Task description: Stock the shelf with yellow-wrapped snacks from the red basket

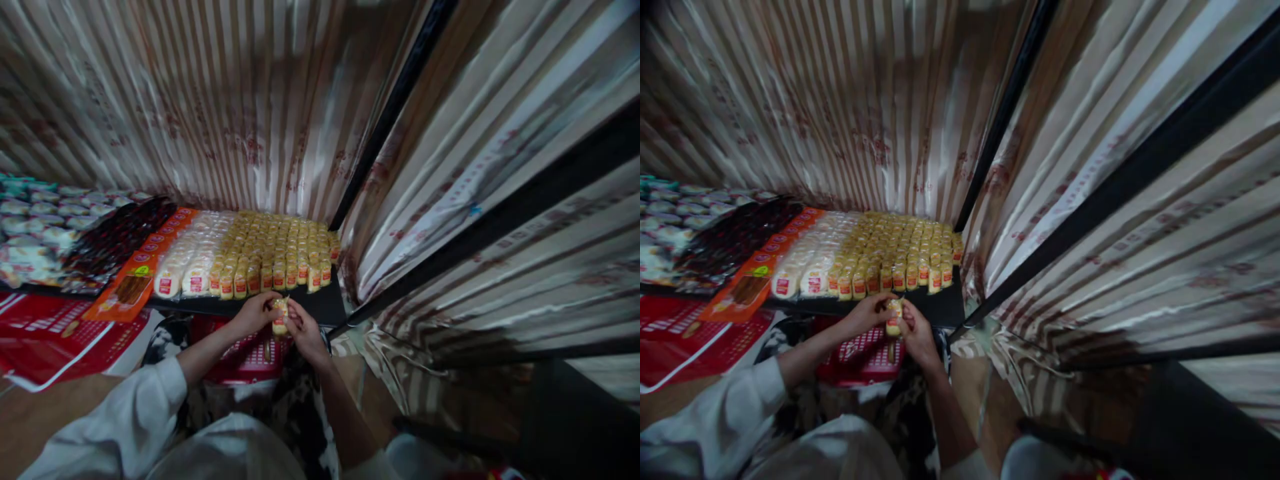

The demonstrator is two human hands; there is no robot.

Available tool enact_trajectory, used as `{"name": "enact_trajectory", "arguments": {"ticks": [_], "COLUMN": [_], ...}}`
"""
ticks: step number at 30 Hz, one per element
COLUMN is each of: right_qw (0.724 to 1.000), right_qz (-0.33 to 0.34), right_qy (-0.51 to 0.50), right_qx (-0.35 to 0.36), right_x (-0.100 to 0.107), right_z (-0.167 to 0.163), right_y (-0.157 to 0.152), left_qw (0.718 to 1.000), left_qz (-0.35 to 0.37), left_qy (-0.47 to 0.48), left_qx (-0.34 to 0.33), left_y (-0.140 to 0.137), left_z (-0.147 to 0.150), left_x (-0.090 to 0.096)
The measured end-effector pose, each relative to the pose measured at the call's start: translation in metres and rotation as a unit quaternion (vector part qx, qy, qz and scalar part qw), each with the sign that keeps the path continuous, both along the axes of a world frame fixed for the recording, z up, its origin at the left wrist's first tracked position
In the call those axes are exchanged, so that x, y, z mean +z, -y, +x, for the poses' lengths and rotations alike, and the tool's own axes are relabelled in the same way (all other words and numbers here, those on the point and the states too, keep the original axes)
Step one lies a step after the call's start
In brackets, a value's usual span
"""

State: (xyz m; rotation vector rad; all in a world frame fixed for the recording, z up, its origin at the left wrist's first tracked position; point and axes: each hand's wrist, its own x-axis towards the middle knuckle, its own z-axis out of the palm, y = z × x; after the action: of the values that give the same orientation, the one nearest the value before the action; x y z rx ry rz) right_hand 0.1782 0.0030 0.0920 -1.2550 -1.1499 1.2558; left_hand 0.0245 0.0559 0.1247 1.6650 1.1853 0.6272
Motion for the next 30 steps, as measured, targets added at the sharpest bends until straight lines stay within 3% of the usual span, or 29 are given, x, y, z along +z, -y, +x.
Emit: {"name": "enact_trajectory", "arguments": {"ticks": [2, 4, 9, 12, 16, 22, 30], "right_qw": [1.000, 0.993, 0.930, 0.908, 0.903, 0.886, 0.870], "right_qz": [0.019, 0.055, 0.105, 0.089, 0.074, 0.089, 0.090], "right_qy": [0.014, 0.065, 0.270, 0.325, 0.339, 0.377, 0.405], "right_qx": [-0.020, -0.077, -0.227, -0.250, -0.252, -0.253, -0.267], "right_x": [0.001, 0.001, -0.005, -0.015, -0.030, -0.044, -0.042], "right_z": [0.008, 0.017, 0.043, 0.054, 0.059, 0.055, 0.051], "right_y": [-0.003, -0.008, -0.035, -0.055, -0.073, -0.076, -0.074], "left_qw": [1.000, 1.000, 0.995, 0.989, 0.984, 0.976, 0.965], "left_qz": [0.003, 0.017, 0.081, 0.114, 0.151, 0.199, 0.204], "left_qy": [0.011, 0.006, -0.036, -0.064, -0.070, -0.083, -0.147], "left_qx": [-0.020, 0.001, 0.046, 0.064, 0.061, 0.008, -0.072], "left_y": [-0.012, -0.025, -0.062, -0.082, -0.107, -0.131, -0.146], "left_z": [0.010, 0.022, 0.062, 0.091, 0.128, 0.170, 0.196], "left_x": [0.003, 0.007, 0.031, 0.053, 0.070, 0.067, 0.053]}}
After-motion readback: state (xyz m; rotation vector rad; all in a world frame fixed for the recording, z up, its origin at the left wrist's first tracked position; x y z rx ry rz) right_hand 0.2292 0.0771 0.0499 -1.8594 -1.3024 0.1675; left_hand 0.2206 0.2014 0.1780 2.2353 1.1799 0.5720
